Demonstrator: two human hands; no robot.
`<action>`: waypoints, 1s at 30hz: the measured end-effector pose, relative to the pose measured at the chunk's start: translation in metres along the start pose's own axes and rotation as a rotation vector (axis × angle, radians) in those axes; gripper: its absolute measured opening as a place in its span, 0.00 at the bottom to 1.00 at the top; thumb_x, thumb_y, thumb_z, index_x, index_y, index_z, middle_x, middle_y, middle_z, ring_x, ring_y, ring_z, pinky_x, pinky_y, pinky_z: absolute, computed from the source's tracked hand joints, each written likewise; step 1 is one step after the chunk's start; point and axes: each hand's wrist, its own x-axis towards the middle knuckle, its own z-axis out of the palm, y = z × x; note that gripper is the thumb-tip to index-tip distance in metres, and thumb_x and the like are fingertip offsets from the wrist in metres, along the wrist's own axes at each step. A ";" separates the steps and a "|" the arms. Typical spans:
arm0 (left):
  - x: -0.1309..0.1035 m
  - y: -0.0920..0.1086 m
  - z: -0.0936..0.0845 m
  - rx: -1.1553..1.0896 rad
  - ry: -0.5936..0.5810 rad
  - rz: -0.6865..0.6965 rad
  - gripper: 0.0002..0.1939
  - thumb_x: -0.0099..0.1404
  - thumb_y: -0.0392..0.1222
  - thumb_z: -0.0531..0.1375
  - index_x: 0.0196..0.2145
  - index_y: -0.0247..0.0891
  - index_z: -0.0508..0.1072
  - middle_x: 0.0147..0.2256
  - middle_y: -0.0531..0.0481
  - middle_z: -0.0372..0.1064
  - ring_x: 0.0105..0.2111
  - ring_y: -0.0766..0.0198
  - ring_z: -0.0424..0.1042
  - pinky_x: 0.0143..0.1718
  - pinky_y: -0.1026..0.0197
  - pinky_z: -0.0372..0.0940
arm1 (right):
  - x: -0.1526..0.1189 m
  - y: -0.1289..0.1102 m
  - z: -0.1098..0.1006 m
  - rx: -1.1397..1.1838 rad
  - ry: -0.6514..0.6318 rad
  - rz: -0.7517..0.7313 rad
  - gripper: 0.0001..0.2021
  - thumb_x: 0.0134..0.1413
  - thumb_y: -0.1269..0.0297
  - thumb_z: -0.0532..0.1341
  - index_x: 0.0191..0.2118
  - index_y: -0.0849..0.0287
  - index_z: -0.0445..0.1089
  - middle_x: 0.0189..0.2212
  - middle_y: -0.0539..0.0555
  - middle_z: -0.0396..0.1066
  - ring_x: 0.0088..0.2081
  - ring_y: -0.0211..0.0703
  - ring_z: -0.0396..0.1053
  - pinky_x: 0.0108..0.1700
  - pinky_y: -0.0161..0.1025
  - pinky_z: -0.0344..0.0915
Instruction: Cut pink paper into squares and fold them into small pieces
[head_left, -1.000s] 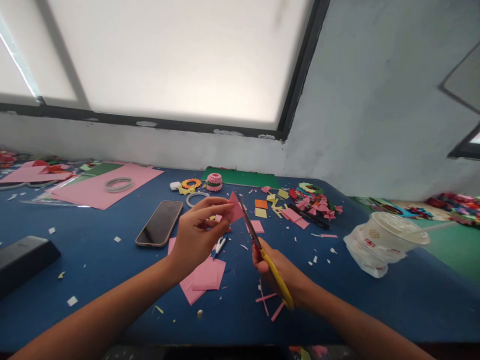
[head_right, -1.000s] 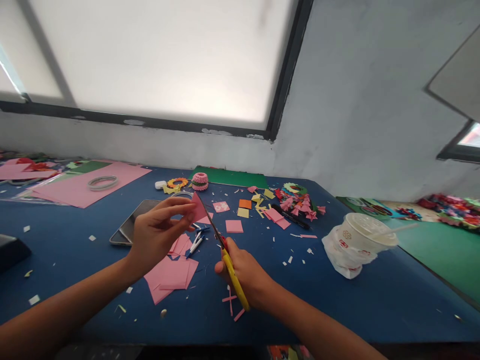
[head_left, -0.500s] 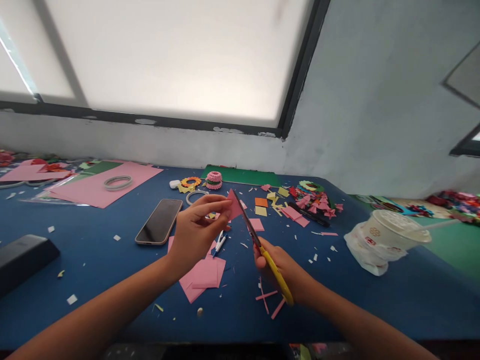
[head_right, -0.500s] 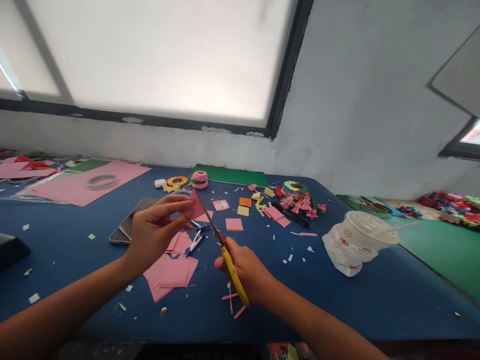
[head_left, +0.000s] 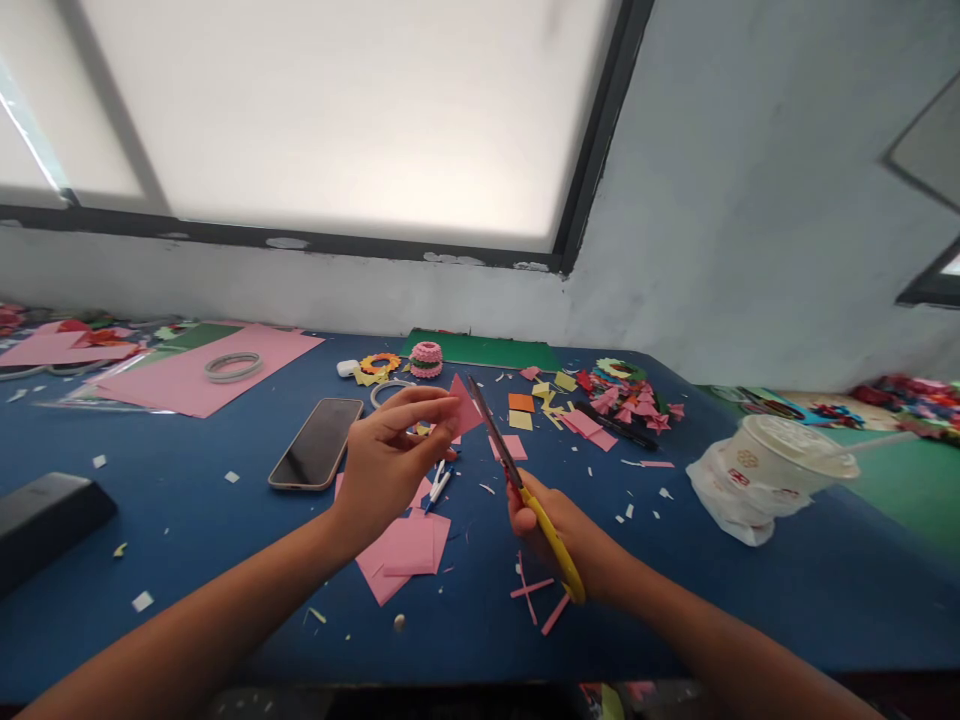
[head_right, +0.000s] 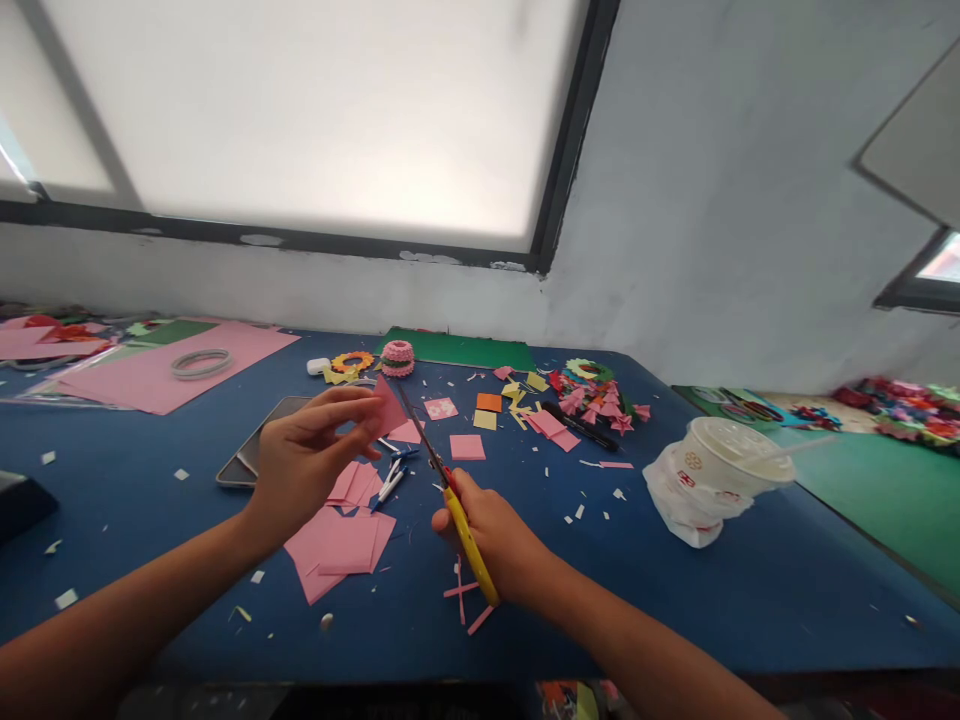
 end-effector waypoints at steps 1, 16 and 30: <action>0.000 0.000 0.000 0.006 0.005 0.000 0.09 0.55 0.34 0.62 0.35 0.42 0.77 0.39 0.51 0.69 0.28 0.69 0.71 0.24 0.67 0.75 | 0.000 0.001 0.000 -0.009 -0.008 -0.003 0.18 0.50 0.46 0.55 0.30 0.56 0.53 0.20 0.46 0.58 0.18 0.33 0.54 0.20 0.31 0.52; 0.000 0.002 -0.003 0.133 -0.049 0.032 0.10 0.55 0.37 0.62 0.37 0.39 0.76 0.40 0.47 0.69 0.33 0.65 0.71 0.25 0.66 0.74 | -0.003 0.009 0.000 0.012 -0.046 0.002 0.22 0.49 0.40 0.52 0.33 0.56 0.53 0.24 0.48 0.62 0.22 0.34 0.56 0.23 0.32 0.54; 0.001 0.002 -0.001 0.099 -0.039 0.016 0.09 0.55 0.37 0.63 0.36 0.38 0.77 0.39 0.47 0.69 0.33 0.65 0.71 0.26 0.66 0.74 | 0.000 0.022 -0.001 0.043 -0.053 -0.032 0.26 0.45 0.35 0.52 0.34 0.56 0.54 0.24 0.47 0.63 0.22 0.34 0.56 0.22 0.32 0.53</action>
